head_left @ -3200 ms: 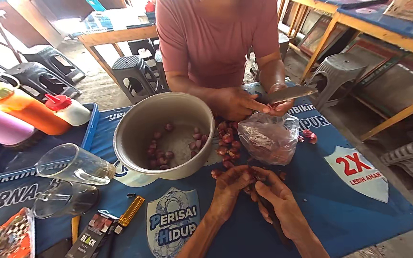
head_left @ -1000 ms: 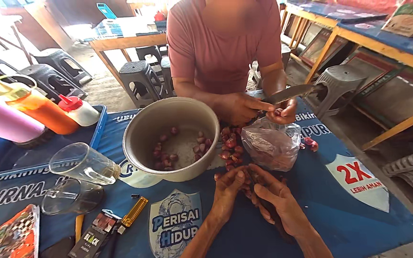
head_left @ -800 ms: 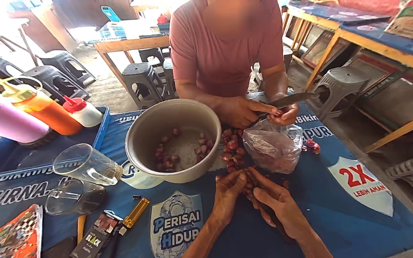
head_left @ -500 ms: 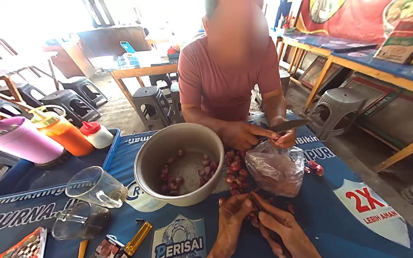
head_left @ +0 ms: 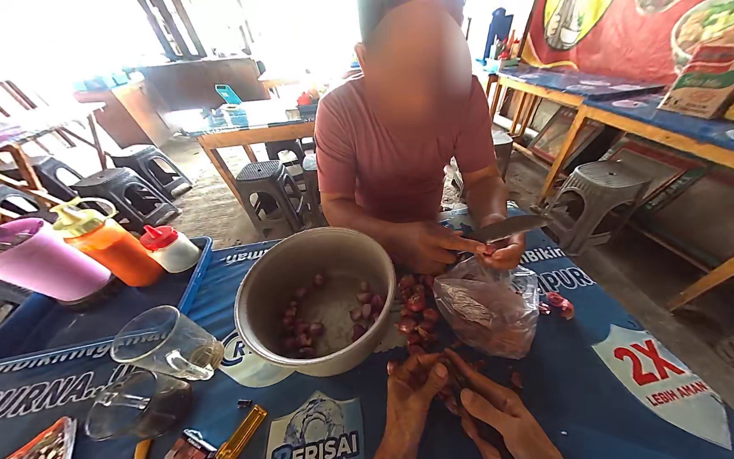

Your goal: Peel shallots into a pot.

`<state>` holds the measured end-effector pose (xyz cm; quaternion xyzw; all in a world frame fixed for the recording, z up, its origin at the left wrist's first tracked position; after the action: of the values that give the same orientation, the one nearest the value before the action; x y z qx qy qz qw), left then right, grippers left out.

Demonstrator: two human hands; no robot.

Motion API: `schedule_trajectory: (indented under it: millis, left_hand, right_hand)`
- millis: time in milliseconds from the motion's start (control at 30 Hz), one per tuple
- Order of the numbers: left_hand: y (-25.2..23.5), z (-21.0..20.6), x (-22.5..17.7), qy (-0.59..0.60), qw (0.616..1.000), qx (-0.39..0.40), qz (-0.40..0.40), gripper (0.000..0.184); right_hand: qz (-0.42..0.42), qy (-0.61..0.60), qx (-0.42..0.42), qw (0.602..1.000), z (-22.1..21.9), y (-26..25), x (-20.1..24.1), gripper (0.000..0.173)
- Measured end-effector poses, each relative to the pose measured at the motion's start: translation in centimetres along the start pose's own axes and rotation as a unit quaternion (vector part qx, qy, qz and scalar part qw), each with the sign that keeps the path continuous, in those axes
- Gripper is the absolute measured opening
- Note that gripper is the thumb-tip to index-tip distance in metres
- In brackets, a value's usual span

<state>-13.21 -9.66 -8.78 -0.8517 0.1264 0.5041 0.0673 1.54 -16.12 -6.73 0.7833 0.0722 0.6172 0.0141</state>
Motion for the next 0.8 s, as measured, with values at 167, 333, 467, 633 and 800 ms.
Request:
schedule_trajectory:
  millis: [167, 333, 467, 633, 800]
  left_hand:
    - [-0.02, 0.09, 0.13, 0.01, 1.0, 0.001, -0.001, 0.014]
    - [-0.16, 0.22, 0.18, 0.018, 1.0, 0.001, 0.002, 0.014]
    - [-0.21, 0.33, 0.39, 0.019, 1.0, -0.003, -0.006, 0.013]
    - [-0.38, 0.37, 0.68, 0.023, 1.0, -0.007, -0.019, 0.013]
    - [-0.21, 0.14, 0.53, 0.023, 1.0, -0.007, -0.014, 0.013]
  right_hand:
    - [-0.002, 0.0, -0.002, 1.0, -0.01, 0.06, 0.0, 0.055]
    - [0.005, 0.004, -0.018, 1.0, -0.21, 0.17, 0.07, 0.052]
    - [0.009, 0.015, -0.034, 0.999, -0.34, 0.12, 0.03, 0.049]
    - [0.015, 0.046, -0.045, 0.998, -0.45, -0.05, 0.11, 0.048]
    - [-0.003, 0.041, -0.061, 0.997, -0.39, -0.18, 0.28, 0.046]
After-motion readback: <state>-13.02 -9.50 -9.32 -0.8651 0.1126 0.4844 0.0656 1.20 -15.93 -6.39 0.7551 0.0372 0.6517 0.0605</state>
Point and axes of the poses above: each hand's wrist, its own y-axis away from the middle knuckle, its own z-axis out of the back of the hand, x = y × z, the point moved 1 cm from there along -y, towards the middle knuckle, and after that the axes turned 4 degrees about y, right-handed, at the moved point
